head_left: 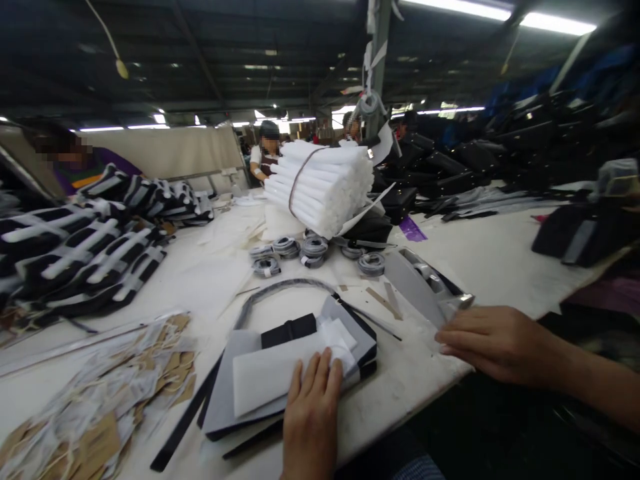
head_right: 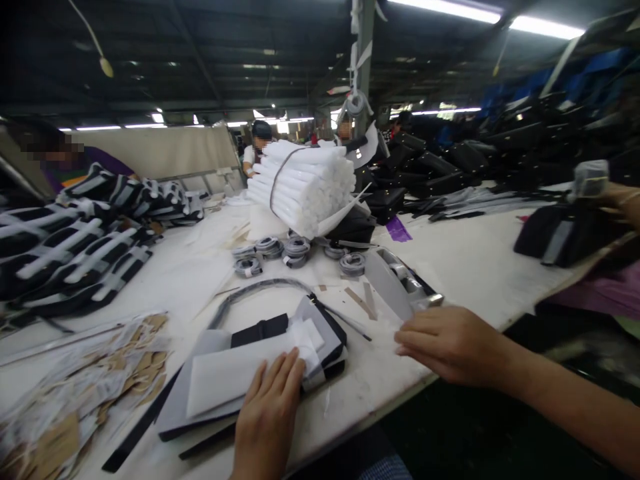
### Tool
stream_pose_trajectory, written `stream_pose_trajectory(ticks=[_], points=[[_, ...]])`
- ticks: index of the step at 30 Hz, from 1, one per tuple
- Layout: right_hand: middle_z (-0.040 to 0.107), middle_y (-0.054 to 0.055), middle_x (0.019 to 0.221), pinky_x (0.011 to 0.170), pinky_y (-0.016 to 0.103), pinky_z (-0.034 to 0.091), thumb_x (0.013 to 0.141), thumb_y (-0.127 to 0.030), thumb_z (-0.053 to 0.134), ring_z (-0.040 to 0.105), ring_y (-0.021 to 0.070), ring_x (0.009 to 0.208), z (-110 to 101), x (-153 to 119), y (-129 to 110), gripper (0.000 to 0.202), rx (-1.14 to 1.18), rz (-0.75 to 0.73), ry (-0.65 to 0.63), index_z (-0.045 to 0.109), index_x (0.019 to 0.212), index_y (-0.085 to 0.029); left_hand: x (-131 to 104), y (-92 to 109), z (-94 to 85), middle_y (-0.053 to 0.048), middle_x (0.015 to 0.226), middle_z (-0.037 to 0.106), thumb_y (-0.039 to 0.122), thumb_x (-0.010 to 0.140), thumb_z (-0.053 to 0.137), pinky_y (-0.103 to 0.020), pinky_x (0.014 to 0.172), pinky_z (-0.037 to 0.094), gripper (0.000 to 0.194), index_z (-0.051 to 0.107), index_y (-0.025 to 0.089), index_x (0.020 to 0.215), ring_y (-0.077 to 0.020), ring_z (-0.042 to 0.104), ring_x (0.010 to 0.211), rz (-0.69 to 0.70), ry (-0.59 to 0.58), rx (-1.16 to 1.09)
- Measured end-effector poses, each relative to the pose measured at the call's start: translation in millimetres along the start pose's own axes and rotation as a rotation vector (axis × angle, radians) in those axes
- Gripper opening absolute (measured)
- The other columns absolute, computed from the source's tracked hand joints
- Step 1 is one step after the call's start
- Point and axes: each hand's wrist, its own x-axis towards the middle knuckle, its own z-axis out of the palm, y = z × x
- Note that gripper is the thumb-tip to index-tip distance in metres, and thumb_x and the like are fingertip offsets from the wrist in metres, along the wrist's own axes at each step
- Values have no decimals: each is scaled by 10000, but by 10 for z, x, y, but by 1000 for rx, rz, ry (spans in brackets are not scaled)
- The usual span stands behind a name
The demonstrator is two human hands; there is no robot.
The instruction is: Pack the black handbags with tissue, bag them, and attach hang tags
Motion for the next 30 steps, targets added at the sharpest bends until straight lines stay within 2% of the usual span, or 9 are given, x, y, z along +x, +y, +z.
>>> stream_pose_trajectory(ticks=[4,7,12,15,17,22,25,27,30], points=[[652,26,732,620,291,375,991,-305,532,597,155,680,135,804,6,213,168,-160,-167,670,870,-197,36,86,36,4,1360,644,227,1057,278,-446,1089,454,402,652,246,1205,-202,613,1228,-107,89,-41],[627,13,673,576,288,321,980,-379,535,571,145,632,339,1349,18,308,262,-249,-290,651,757,-202,82,111,45,-8,1284,692,270,1066,218,-439,1041,498,464,675,236,1139,-201,650,1168,-115,170,-36],[695,18,706,549,278,264,901,-392,643,592,145,624,778,1975,-10,258,270,-358,-542,696,727,-210,134,100,14,-13,1218,724,250,1056,281,-415,980,548,414,695,238,1065,-198,683,1104,-110,229,-19],[742,24,762,552,279,250,863,-365,697,628,166,671,984,2168,-33,143,181,-396,-714,757,815,-244,150,104,20,-18,1181,738,244,1053,286,-401,955,567,417,702,237,1021,-194,696,1072,-135,263,-25],[753,34,771,549,283,243,848,-383,716,641,182,689,1060,2245,-51,141,139,-415,-777,775,834,-256,158,110,28,-22,1161,744,246,1052,281,-392,942,576,426,705,236,1004,-193,699,1063,-143,279,-34],[758,62,767,542,296,215,831,-414,737,653,201,692,1088,2345,-121,174,69,-438,-827,789,817,-248,183,120,-1,-41,1166,735,244,1049,294,-368,952,578,418,704,241,972,-177,685,1090,-189,304,-79],[760,60,766,540,300,206,824,-378,744,657,199,692,1078,2366,-151,135,39,-441,-846,794,836,-253,204,107,-45,-63,1277,687,235,1048,278,-369,946,580,433,698,233,944,-178,669,1109,-208,269,-97],[762,61,771,536,303,202,824,-347,740,658,199,690,1078,2372,-158,109,21,-434,-851,798,845,-256,214,89,-63,-29,1323,665,242,1049,261,-375,931,584,450,700,232,948,-186,671,1088,-165,237,-98],[763,55,767,530,301,210,811,-403,758,657,197,687,1086,2395,-160,147,5,-422,-856,803,855,-270,217,70,-52,46,1207,725,252,1053,267,-357,924,575,451,711,241,976,-186,685,1023,-120,273,-89]])
